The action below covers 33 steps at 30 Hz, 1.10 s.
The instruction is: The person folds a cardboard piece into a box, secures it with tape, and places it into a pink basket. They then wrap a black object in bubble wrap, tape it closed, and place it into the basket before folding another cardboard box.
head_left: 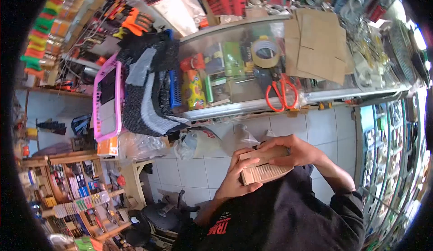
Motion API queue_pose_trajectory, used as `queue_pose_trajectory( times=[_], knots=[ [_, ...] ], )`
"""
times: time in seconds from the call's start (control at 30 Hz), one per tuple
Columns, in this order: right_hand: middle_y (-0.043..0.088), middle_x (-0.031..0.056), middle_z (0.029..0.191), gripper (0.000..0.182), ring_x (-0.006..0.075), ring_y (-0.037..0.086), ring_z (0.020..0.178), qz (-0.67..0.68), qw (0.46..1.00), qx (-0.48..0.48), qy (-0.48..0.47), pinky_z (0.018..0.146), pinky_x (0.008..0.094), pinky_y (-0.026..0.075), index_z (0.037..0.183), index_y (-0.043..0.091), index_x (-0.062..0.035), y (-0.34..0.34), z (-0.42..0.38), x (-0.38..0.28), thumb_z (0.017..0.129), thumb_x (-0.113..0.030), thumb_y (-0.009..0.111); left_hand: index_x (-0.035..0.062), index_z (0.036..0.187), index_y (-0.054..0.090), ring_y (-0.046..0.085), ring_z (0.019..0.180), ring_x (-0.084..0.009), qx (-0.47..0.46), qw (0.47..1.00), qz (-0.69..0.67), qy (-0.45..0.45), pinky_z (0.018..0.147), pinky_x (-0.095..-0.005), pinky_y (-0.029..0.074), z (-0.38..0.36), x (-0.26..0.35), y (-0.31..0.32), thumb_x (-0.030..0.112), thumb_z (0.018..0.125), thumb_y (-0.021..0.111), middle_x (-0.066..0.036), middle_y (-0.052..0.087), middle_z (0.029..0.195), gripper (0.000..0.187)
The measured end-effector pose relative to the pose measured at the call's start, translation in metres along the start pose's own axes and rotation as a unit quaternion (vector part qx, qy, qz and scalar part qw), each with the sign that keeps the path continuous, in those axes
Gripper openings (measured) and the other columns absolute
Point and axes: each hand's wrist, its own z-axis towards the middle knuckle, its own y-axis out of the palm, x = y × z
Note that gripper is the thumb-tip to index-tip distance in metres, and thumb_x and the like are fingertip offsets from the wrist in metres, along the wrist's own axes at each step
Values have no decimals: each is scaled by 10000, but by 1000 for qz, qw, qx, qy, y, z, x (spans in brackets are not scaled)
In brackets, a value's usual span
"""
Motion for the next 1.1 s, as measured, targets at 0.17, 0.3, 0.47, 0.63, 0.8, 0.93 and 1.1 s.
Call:
queue_pose_trajectory(
  times=[0.17,0.3,0.47,0.63,0.8,0.93,1.1],
  knots=[
    [586,172,1492,450,335,556,1405,-38,996,46,-59,1156,448,453,1346,662,-50,3,-16,6,944,-209,789,99,1321,685,516,1367,-439,-19,1000,22,0,1120,-504,451,5,4,-8,338,816,910,-249,475,1462,603],
    [462,230,1587,615,408,448,1489,-36,993,84,-81,1200,503,411,1451,599,-67,6,-41,10,925,-296,820,77,1324,688,523,1358,-428,3,999,27,-28,1120,-504,444,7,0,-13,366,848,877,-253,471,1476,589],
    [462,247,1585,804,424,450,1489,-83,984,150,-54,1203,511,411,1524,545,-71,21,-55,17,858,-369,883,47,1379,629,489,1380,-418,-31,998,36,-36,1151,-497,407,14,-2,-16,400,897,836,-261,432,1504,632],
    [526,229,1538,799,418,542,1412,-106,973,191,-72,1167,499,458,1470,593,-70,23,-55,13,815,-398,912,70,1455,526,432,1413,-431,-50,997,54,0,1158,-523,393,20,-3,-19,443,922,812,-270,364,1544,711],
    [547,211,1526,757,415,573,1382,-130,964,208,-99,1139,496,487,1406,636,-77,20,-53,6,790,-408,926,87,1438,543,432,1406,-436,-59,996,63,25,1154,-544,386,26,0,-26,423,926,806,-281,376,1531,666],
    [556,197,1519,735,409,593,1360,-132,961,220,-104,1111,492,513,1372,661,-91,20,-50,3,774,-420,933,96,1427,557,430,1409,-435,-48,997,61,29,1153,-544,382,29,8,-27,391,911,815,-282,394,1519,648],
    [562,191,1509,697,404,610,1338,-144,954,228,-129,1098,483,530,1349,687,-117,19,-42,7,774,-425,932,92,1390,599,458,1396,-431,-25,997,63,41,1145,-535,399,31,7,-31,341,887,822,-279,429,1498,604]
  ],
)
